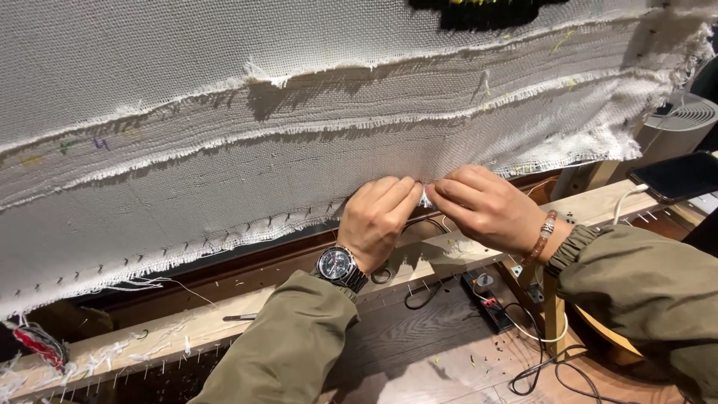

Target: The person is pulling a tufted rug canvas taut and securing it onto the tacks of a wooden frame to prepare it for further work or finishing.

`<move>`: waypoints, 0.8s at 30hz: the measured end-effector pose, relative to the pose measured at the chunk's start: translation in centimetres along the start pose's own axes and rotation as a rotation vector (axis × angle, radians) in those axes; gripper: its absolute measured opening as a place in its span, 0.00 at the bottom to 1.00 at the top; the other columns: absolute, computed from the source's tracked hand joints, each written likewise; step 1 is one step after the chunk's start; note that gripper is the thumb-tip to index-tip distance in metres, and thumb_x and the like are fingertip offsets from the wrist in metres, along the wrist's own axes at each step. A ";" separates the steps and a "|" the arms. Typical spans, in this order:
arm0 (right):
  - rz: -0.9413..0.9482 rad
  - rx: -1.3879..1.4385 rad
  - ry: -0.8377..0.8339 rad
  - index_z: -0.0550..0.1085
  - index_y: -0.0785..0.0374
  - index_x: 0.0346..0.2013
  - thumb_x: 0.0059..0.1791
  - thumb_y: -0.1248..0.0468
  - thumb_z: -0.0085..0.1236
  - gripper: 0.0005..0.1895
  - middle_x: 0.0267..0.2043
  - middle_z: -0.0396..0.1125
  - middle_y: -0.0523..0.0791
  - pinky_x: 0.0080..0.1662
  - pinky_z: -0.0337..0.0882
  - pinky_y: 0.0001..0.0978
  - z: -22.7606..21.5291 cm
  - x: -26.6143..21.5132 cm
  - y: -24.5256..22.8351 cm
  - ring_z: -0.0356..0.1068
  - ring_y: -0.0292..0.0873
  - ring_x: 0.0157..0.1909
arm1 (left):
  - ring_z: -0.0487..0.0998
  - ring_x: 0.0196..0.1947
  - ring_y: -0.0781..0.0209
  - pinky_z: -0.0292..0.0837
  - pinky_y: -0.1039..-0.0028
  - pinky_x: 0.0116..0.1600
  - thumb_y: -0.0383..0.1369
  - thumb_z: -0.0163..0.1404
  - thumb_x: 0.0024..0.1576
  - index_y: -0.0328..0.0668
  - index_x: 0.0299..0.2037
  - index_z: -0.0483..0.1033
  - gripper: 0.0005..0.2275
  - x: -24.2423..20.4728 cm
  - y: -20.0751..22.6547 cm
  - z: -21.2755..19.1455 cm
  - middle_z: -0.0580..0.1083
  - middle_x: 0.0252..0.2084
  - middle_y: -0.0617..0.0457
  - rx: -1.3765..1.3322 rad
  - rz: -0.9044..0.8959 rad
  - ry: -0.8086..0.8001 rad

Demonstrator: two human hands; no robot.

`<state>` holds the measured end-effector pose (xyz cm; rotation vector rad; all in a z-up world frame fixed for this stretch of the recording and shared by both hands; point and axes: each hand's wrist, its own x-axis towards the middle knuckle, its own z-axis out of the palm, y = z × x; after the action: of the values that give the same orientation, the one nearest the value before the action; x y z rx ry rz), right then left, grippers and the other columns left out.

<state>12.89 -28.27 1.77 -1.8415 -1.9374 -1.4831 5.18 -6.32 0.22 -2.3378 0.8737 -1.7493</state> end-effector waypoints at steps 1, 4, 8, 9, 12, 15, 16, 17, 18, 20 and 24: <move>0.001 -0.002 -0.002 0.79 0.67 0.42 0.52 0.69 0.48 0.11 0.42 0.72 0.52 0.52 0.74 0.46 0.0 -0.1 0.2 0.73 0.51 0.45 | 0.80 0.43 0.60 0.77 0.73 0.45 0.28 0.50 0.66 0.44 0.44 0.79 0.04 0.9 0.3 -1.0 0.77 0.39 0.53 -0.002 0.000 0.001; -0.006 -0.023 -0.010 0.79 0.67 0.43 0.53 0.69 0.46 0.12 0.42 0.71 0.52 0.52 0.74 0.46 0.3 -0.1 0.4 0.72 0.51 0.45 | 0.79 0.43 0.59 0.77 0.73 0.45 0.28 0.49 0.67 0.42 0.45 0.79 0.05 2.2 0.7 -3.1 0.76 0.40 0.52 0.005 0.005 0.001; -0.022 -0.040 -0.009 0.79 0.67 0.43 0.53 0.68 0.47 0.12 0.43 0.71 0.52 0.52 0.74 0.46 0.7 -0.5 1.0 0.72 0.52 0.45 | 0.79 0.45 0.57 0.76 0.72 0.47 0.28 0.49 0.66 0.40 0.46 0.79 0.05 0.4 0.3 -0.7 0.75 0.41 0.51 0.022 0.010 -0.008; -0.025 -0.060 -0.019 0.78 0.66 0.44 0.53 0.68 0.48 0.12 0.43 0.71 0.52 0.53 0.73 0.45 1.0 -0.6 1.1 0.72 0.52 0.46 | 0.79 0.45 0.58 0.76 0.73 0.47 0.28 0.51 0.66 0.41 0.46 0.79 0.04 -0.4 0.0 0.3 0.75 0.41 0.51 0.037 0.013 -0.013; -0.033 -0.088 -0.031 0.79 0.65 0.44 0.52 0.68 0.51 0.10 0.42 0.71 0.51 0.51 0.74 0.43 0.3 -0.4 1.3 0.73 0.50 0.45 | 0.79 0.44 0.59 0.77 0.73 0.46 0.29 0.51 0.65 0.42 0.47 0.79 0.04 -0.8 -0.1 1.3 0.75 0.40 0.53 0.034 -0.016 -0.022; -0.015 -0.123 -0.021 0.80 0.61 0.44 0.53 0.65 0.55 0.09 0.43 0.71 0.48 0.52 0.73 0.41 -0.3 -1.3 1.2 0.73 0.48 0.46 | 0.79 0.45 0.58 0.77 0.71 0.49 0.31 0.54 0.63 0.43 0.48 0.77 0.06 -1.3 0.3 0.9 0.74 0.41 0.54 0.046 -0.057 -0.025; -0.015 -0.121 -0.021 0.80 0.61 0.44 0.53 0.65 0.55 0.09 0.43 0.71 0.48 0.52 0.73 0.41 -0.6 -1.7 1.3 0.73 0.48 0.46 | 0.79 0.45 0.58 0.77 0.71 0.49 0.31 0.54 0.63 0.43 0.48 0.77 0.06 -1.4 0.5 1.2 0.74 0.41 0.54 0.046 -0.058 -0.026; 0.047 -0.182 0.007 0.79 0.60 0.47 0.53 0.62 0.58 0.10 0.45 0.71 0.47 0.53 0.72 0.41 -0.9 -2.0 1.5 0.72 0.48 0.48 | 0.78 0.46 0.57 0.76 0.71 0.49 0.32 0.53 0.63 0.43 0.49 0.76 0.07 -1.4 0.6 1.6 0.74 0.41 0.53 0.059 -0.074 -0.022; 0.107 -0.244 0.034 0.79 0.58 0.50 0.53 0.59 0.60 0.13 0.47 0.70 0.47 0.53 0.71 0.41 -1.2 -2.3 1.7 0.71 0.47 0.49 | 0.78 0.47 0.56 0.76 0.70 0.49 0.33 0.52 0.63 0.43 0.50 0.76 0.08 -1.5 0.6 2.0 0.73 0.42 0.53 0.073 -0.090 -0.018; 0.143 -0.276 0.060 0.79 0.58 0.53 0.52 0.57 0.63 0.16 0.49 0.70 0.46 0.55 0.70 0.41 -1.3 -1.6 1.2 0.70 0.47 0.52 | 0.78 0.46 0.56 0.74 0.70 0.48 0.31 0.51 0.64 0.44 0.51 0.76 0.08 -0.6 1.4 1.9 0.73 0.43 0.52 0.136 -0.085 -0.003; 0.197 -0.286 0.116 0.80 0.55 0.55 0.50 0.58 0.67 0.19 0.51 0.71 0.43 0.56 0.70 0.39 -0.6 -0.7 1.2 0.69 0.45 0.53 | 0.77 0.47 0.55 0.72 0.71 0.47 0.27 0.47 0.66 0.43 0.52 0.76 0.08 0.1 1.5 3.1 0.73 0.44 0.51 0.192 -0.058 0.025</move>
<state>13.66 -29.39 2.33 -1.9356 -1.5082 -1.8300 7.41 -8.44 -1.36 -2.2430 0.6154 -1.8002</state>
